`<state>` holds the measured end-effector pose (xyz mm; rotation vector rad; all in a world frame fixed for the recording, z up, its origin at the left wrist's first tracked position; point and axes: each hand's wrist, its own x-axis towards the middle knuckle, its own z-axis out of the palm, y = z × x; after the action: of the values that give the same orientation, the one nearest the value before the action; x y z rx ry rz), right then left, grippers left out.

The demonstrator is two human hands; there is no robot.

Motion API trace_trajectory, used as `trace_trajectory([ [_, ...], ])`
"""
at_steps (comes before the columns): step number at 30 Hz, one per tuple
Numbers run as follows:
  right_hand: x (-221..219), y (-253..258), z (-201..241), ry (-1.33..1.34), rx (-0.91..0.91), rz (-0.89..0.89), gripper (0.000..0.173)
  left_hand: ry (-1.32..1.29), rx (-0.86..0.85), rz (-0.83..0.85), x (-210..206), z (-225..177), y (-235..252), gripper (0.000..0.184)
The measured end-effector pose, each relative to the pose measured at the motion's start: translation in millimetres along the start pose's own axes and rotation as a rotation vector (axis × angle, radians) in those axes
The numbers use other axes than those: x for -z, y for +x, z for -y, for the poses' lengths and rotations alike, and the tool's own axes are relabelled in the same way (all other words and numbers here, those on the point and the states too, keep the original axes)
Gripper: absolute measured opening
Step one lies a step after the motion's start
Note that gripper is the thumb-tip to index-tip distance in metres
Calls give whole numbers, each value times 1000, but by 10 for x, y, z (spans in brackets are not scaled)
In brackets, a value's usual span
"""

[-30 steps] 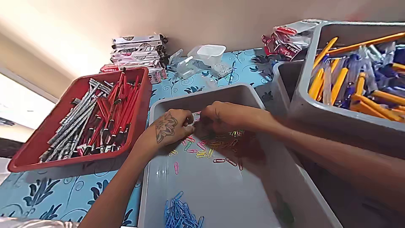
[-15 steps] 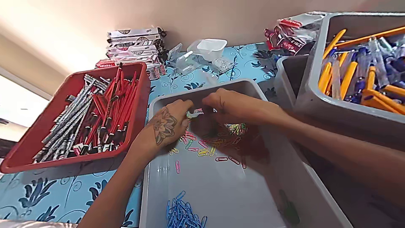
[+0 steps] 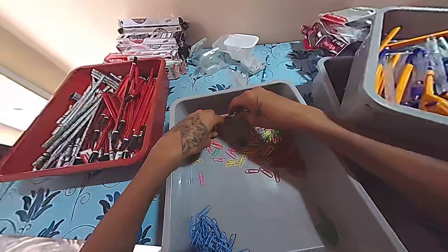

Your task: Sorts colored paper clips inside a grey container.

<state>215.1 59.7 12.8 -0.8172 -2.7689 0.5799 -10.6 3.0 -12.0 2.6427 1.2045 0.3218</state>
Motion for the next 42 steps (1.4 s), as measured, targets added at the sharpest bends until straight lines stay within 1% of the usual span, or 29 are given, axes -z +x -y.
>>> trace_trajectory([
  [3, -13, 5, -28, -3, 17, 3, 17, 26, 38, 30, 15, -6, -14, 18],
  [8, -23, 5, -39, 5, 25, 31, 15, 41, 104, 55, 31, -41, 8, 12],
  [12, -15, 6, -27, -5, 20, 33, 16, 46, 118, 146, 38, -27, 56, 10],
  [14, -21, 7, -41, 23, 47, 21, 16, 37, 122, 197, 42, -47, 56, 14],
  [16, -4, 5, 4, 90, 66, 17, 15, 2, 133, 205, 63, -100, 43, 17],
  [17, 9, -2, 46, 138, 77, 23, 14, -21, 148, 191, 78, -130, 42, 18],
  [19, 33, -28, 181, 250, 96, 60, 10, -59, 176, 87, 89, -160, 32, 15],
  [21, 31, -91, 384, 421, 152, 141, 10, -83, 230, -4, 113, -178, 20, 14],
  [22, 5, -135, 496, 527, 175, 211, 11, -99, 247, -35, 126, -181, 11, 13],
  [24, -60, -215, 687, 711, 141, 396, 19, -126, 214, -110, 101, -152, 1, 12],
  [25, -93, -225, 717, 751, 130, 461, 22, -140, 186, -130, 101, -143, 6, 12],
  [26, -118, -225, 713, 748, 127, 471, 21, -175, 144, -146, 105, -139, 11, 13],
  [27, -126, -222, 675, 702, 142, 427, 18, -230, 95, -147, 122, -148, 8, 13],
  [29, -63, -182, 537, 636, 166, 303, 13, -437, -9, -127, 171, -153, -11, 8],
  [31, 55, -150, 393, 649, 155, 185, 14, -651, -97, -30, 224, -145, -54, 7],
  [32, 115, -152, 356, 658, 126, 112, 16, -705, -128, 47, 252, -138, -82, 5],
  [33, 162, -168, 360, 692, 67, 17, 19, -727, -163, 125, 273, -137, -109, 4],
  [34, 198, -190, 431, 752, -44, -102, 23, -741, -189, 206, 291, -151, -145, 7],
  [36, 273, -165, 663, 830, -336, -352, 26, -757, -274, 387, 295, -184, -237, 11],
  [37, 290, -133, 782, 846, -453, -448, 25, -782, -321, 462, 269, -202, -286, 13],
  [38, 301, -106, 813, 836, -491, -491, 23, -816, -370, 510, 239, -206, -308, 15],
  [39, 293, -92, 717, 808, -452, -491, 22, -844, -408, 526, 214, -205, -308, 18],
  [41, 223, -67, 305, 697, -284, -414, 20, -826, -408, 508, 209, -204, -264, 19],
  [42, 173, -60, 213, 627, -245, -363, 16, -795, -379, 499, 209, -202, -253, 19],
])
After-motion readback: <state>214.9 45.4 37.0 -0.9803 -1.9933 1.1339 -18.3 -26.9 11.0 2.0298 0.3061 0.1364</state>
